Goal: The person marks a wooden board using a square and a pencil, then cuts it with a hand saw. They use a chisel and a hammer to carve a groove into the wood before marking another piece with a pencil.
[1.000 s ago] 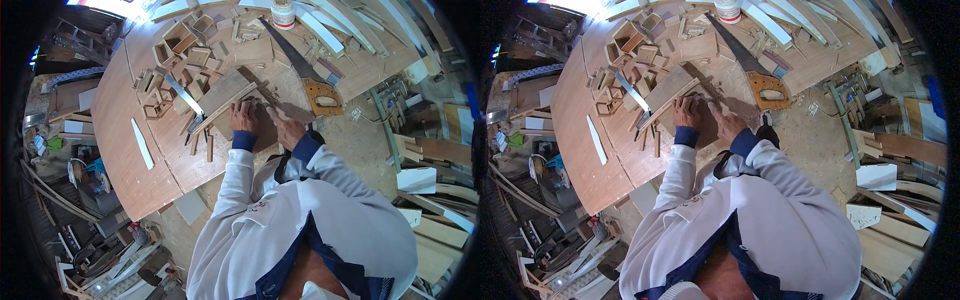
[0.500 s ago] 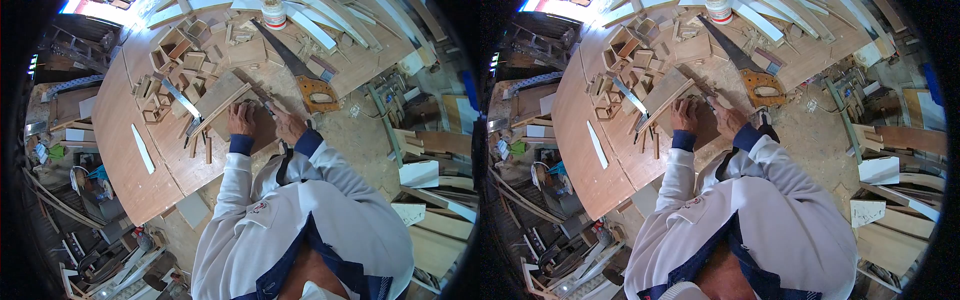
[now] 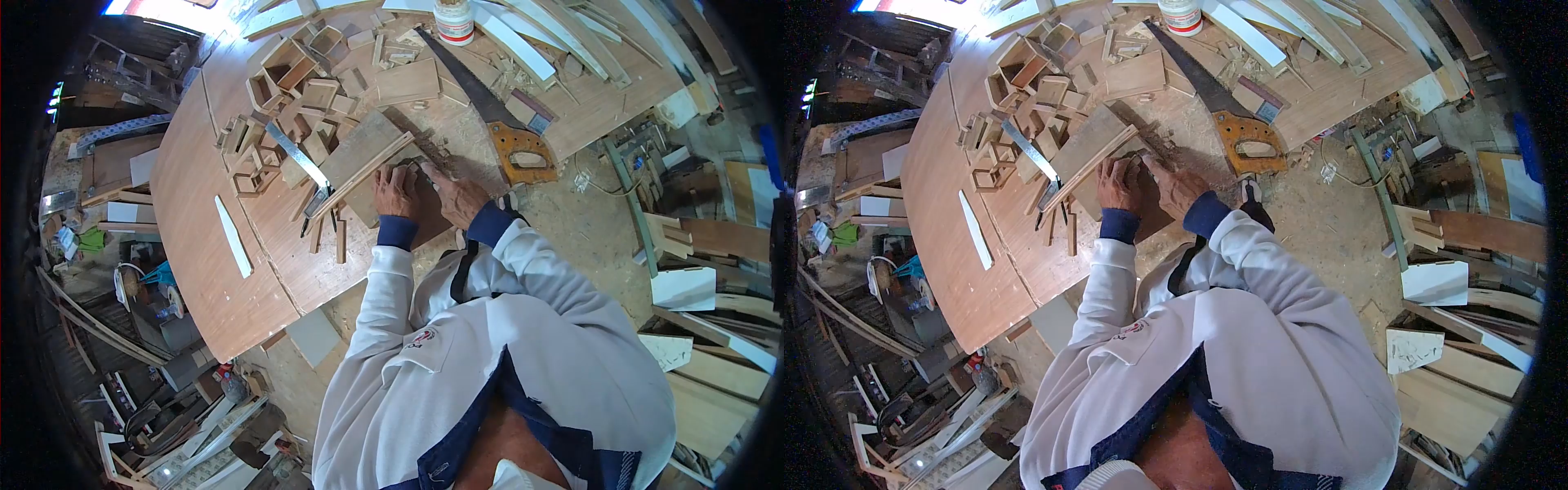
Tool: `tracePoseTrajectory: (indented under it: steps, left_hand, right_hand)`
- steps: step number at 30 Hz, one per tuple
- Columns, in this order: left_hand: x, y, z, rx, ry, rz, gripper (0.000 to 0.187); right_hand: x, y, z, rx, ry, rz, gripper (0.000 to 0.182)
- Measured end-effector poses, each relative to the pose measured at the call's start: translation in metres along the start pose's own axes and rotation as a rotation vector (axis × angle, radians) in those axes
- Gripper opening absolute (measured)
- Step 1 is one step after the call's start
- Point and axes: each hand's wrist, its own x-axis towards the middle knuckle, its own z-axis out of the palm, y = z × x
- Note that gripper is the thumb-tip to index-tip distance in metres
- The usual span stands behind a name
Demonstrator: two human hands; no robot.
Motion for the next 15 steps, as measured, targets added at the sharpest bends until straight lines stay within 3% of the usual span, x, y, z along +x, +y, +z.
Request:
tracePoseTrajectory:
  steps: [15]
  left_hand:
    - [-0.001, 0.002, 0.004, 0.002, 0.039, 0.037, 0.008]
  right_hand:
    - [-0.010, 0.008, 0.027, -0.124, 0.066, 0.003, 0.084]
